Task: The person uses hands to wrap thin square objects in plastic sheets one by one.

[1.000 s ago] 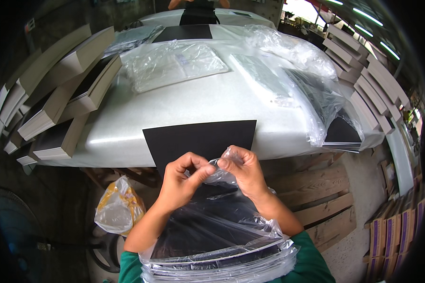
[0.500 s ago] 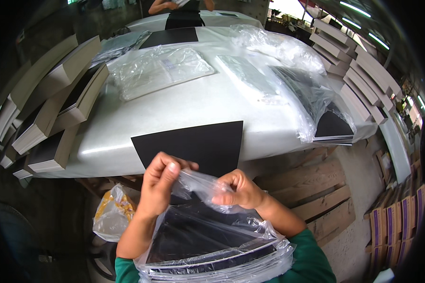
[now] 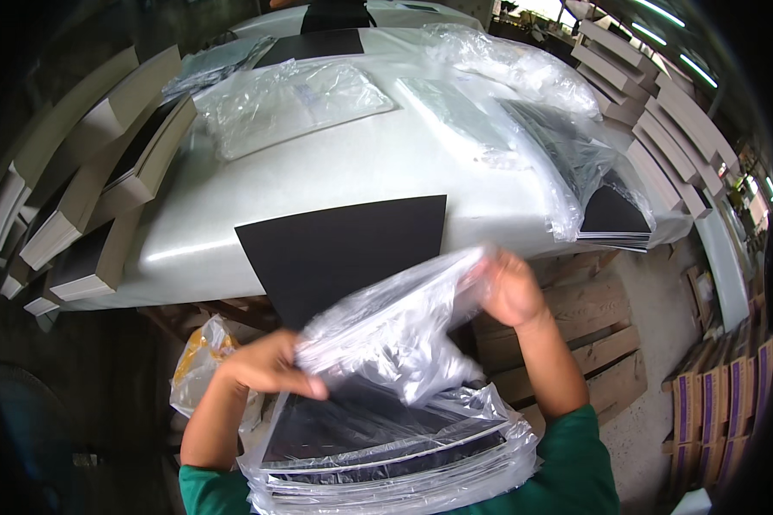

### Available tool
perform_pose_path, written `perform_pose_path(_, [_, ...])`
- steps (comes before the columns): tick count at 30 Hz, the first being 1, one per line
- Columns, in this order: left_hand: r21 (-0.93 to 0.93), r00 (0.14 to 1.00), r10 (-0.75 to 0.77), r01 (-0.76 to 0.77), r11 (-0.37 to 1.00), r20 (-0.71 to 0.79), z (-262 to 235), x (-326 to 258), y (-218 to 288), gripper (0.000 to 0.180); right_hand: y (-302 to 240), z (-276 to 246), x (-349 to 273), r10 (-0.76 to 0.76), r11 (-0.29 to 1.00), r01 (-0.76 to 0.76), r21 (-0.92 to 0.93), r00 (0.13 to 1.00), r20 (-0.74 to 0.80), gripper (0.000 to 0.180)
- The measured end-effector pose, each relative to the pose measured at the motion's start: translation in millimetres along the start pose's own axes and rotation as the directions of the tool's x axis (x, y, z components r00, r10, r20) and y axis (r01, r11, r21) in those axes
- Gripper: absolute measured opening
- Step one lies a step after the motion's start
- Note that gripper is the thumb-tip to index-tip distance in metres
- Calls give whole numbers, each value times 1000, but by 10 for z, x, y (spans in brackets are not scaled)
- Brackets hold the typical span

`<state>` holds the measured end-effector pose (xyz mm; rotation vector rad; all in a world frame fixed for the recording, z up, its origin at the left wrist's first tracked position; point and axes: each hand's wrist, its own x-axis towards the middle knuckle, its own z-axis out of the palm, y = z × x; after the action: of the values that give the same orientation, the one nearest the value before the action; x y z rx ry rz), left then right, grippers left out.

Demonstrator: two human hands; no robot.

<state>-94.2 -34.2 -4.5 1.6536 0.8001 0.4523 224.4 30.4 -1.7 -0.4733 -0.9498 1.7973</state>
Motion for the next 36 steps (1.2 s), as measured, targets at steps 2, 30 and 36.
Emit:
perform_pose_path(2, [104,959,-238,224,969,152,-57,-26,-74,36,82,-180,89,44,908,-154,389,960,277,20])
perform_pose_path(30, [868,281,826,54,494,-488,-196,-61,-344,67,391,-157,-23,-650,-630,193,-752,399,647,26])
perform_pose_path(36, [175,875,173,-103,979,-451,-268,-413,-11,7,173,-137,-282,-590,-295,406,-865,634,499,28])
